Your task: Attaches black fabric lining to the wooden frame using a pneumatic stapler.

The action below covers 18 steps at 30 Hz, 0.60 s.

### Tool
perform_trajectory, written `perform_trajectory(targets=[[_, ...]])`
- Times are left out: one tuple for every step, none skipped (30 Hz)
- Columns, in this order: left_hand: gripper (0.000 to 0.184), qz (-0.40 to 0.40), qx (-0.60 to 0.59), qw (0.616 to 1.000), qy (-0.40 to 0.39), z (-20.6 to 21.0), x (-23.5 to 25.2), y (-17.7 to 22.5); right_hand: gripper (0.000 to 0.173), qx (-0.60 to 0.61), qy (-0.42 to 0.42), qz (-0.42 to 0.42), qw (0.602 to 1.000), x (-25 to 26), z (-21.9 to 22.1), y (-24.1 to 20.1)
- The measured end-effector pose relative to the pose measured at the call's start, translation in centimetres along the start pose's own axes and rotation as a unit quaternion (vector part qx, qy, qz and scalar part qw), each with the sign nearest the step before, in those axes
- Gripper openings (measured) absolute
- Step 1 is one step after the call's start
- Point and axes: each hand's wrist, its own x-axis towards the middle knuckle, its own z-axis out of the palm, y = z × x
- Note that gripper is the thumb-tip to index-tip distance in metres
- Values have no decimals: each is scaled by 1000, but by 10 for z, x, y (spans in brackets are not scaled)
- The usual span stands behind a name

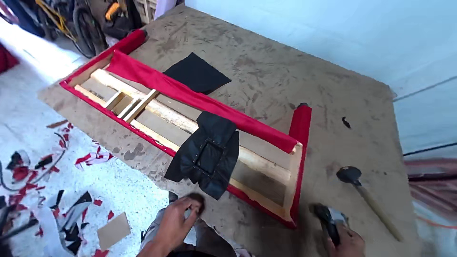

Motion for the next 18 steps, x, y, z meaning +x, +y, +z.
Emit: perform_trajectory(targets=[[26,46,47,998,18,-1,8,12,60,29,-2,-9,1000,-8,11,8],[27,77,80,993,25,-2,18,25,60,56,6,-14,998,-18,21,12],[29,93,105,990,14,-1,29,37,61,74,19,-14,997,-26,31,17],[31,94,130,987,-12,0,40,49,66,84,36,-8,996,-31,40,20],[33,82,163,982,-53,3,51,59,72,91,56,-3,994,-32,49,22],[35,65,202,972,-103,9,59,66,77,91,72,10,993,-29,55,25],[38,47,237,958,-153,17,64,69,77,93,83,31,992,-25,58,28],[42,31,264,944,-194,26,66,69,76,105,87,62,989,-22,55,28],[45,21,286,932,-221,32,66,68,73,135,97,92,982,-18,47,24],[46,15,304,924,-229,36,66,67,69,173,101,120,972,-15,31,14],[47,11,316,920,-230,38,65,67,68,213,91,140,963,-15,12,-2],[48,6,325,917,-233,39,63,67,67,254,70,147,953,-20,-8,-25],[48,3,334,912,-238,41,61,66,61,301,44,134,943,-26,-25,-53],[48,0,343,907,-244,42,60,64,54,344,12,104,933,-32,-40,-83],[47,1,351,903,-248,44,58,62,46,366,-21,58,929,-35,-49,-113],[46,5,360,899,-249,45,57,60,40,358,-56,2,932,-32,-54,-142],[46,11,369,895,-250,45,57,58,37,317,-86,-56,943,-26,-55,-171],[47,16,376,892,-252,44,56,57,34,257,-104,-113,954,-21,-53,-199]])
